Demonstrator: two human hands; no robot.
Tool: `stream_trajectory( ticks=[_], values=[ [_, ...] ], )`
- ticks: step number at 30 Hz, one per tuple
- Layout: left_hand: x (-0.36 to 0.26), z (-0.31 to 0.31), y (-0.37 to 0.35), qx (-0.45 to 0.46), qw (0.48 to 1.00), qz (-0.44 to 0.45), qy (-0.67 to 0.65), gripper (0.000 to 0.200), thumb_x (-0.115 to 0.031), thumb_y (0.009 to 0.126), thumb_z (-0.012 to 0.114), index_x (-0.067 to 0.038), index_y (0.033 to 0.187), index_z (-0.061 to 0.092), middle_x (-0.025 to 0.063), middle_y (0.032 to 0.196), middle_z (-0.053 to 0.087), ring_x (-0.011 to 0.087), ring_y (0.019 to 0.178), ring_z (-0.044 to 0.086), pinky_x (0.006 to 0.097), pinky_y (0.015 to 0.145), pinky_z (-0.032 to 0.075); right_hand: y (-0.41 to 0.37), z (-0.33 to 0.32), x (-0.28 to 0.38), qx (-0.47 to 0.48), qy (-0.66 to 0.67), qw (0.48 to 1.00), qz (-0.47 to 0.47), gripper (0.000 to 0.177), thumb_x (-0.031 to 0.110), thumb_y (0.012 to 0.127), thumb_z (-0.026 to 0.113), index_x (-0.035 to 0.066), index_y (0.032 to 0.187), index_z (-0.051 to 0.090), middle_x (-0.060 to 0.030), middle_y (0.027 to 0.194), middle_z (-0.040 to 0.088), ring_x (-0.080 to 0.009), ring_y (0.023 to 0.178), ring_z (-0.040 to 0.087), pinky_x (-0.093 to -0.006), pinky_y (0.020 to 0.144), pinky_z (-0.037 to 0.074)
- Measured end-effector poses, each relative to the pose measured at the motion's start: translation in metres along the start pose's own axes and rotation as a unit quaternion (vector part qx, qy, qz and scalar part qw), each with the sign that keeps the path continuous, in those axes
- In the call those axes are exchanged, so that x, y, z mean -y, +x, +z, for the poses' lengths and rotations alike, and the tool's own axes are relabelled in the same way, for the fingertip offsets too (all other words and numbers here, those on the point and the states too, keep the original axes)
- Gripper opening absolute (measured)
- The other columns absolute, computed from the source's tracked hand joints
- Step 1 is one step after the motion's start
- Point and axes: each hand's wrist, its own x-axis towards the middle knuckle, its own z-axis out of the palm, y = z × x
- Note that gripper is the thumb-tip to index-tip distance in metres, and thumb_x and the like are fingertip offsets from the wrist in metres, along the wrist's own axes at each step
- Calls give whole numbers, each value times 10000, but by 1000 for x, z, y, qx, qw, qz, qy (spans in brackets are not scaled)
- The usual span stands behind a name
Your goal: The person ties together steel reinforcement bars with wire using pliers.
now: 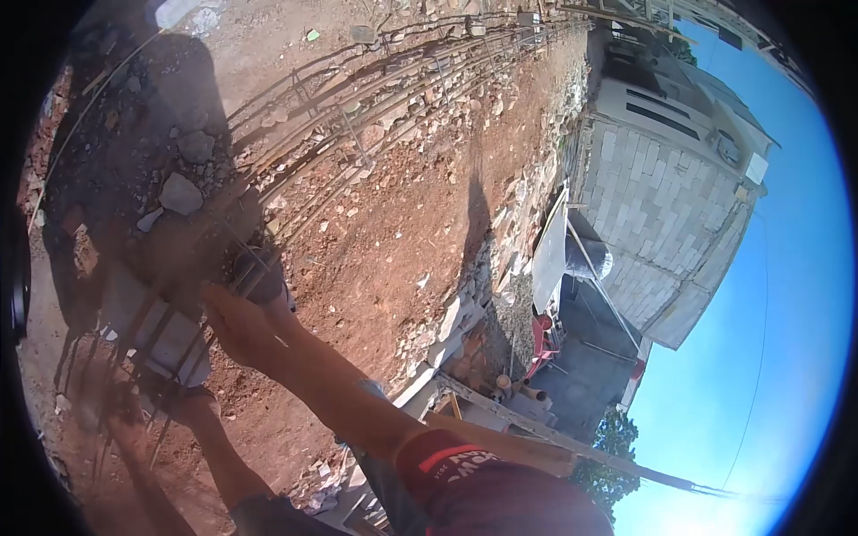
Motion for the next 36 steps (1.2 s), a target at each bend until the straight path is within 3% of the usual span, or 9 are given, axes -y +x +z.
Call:
stream_trajectory(
  ticks=[4, 6, 15, 19, 20, 21, 22, 27, 36],
  values=[
    [3, -8, 2, -4, 1000, 8, -16, 214, -83, 935, 557, 5, 1117, 629, 103, 1042, 649, 166, 944, 612, 290, 861, 493, -2, -14, 6, 15, -19, 1000, 15, 137, 141, 920, 558, 53, 1013, 608, -148, 771, 651, -323, 732, 647, -389, 680, 499],
    [-1, -1, 3, -7, 1000, 2, -26, 216, -78, 933, 558, 5, 1120, 628, 105, 1053, 646, 165, 953, 609, 289, 867, 490, 0, -25, 31, 152, -67, 986, 23, 147, 146, 918, 557, 57, 1019, 617, -151, 800, 667, -317, 773, 660, -385, 694, 506],
    [2, 13, 3, 7, 993, -2, -117, 226, -56, 925, 566, 5, 1135, 623, 112, 1099, 634, 159, 997, 595, 284, 894, 479, -49, 21, 6, 89, 49, 994, 43, 216, 145, 921, 553, 89, 1127, 589, -137, 886, 676, -319, 824, 662, -391, 689, 522],
    [36, -55, 17, 87, 895, -55, -435, 232, -46, 921, 570, 6, 1141, 621, 115, 1120, 629, 156, 1016, 589, 282, 907, 474, -70, 24, -1, 267, -127, 954, -48, 295, 85, 828, 573, 135, 1117, 606, -85, 812, 641, -273, 756, 655, -402, 628, 516],
    [40, -75, 13, 100, 884, -71, -452, 233, -44, 920, 571, 6, 1143, 620, 116, 1125, 628, 155, 1021, 587, 282, 910, 472, -70, 21, -5, 224, -140, 959, -103, 296, 73, 816, 562, 134, 1102, 610, -72, 766, 620, -266, 707, 638, -400, 609, 505],
    [46, -76, 11, 35, 994, -3, -105, 234, 31, 896, 576, 22, 1124, 624, 118, 1133, 623, 145, 1015, 582, 268, 889, 494, -63, 14, -6, 242, -163, 949, -120, 277, 85, 813, 578, 128, 1084, 623, -68, 740, 615, -262, 685, 629, -392, 607, 502],
    [56, -72, 7, 37, 940, -49, -337, 222, 44, 886, 591, 16, 1101, 640, 111, 1111, 635, 145, 978, 594, 250, 854, 505, -58, 10, -4, 232, -198, 945, -113, 261, 82, 796, 607, 134, 1047, 650, -62, 713, 616, -251, 659, 620, -377, 589, 501],
    [30, -71, 5, -49, 996, 75, 5, 195, -149, 892, 650, -49, 1055, 685, 113, 933, 697, 172, 785, 658, 275, 685, 522, -34, 4, -6, 226, -267, 925, -152, 228, 100, 770, 654, 159, 987, 693, -69, 725, 646, -265, 657, 639, -391, 560, 504],
    [7, -82, 10, 27, 995, -71, -71, 221, -179, 902, 642, -13, 1047, 662, 93, 792, 689, 109, 685, 606, 251, 606, 477, -16, 29, 10, 366, -366, 838, -171, 88, 134, 758, 593, 108, 783, 674, -124, 685, 647, -315, 679, 642, -446, 597, 503]
  ],
)
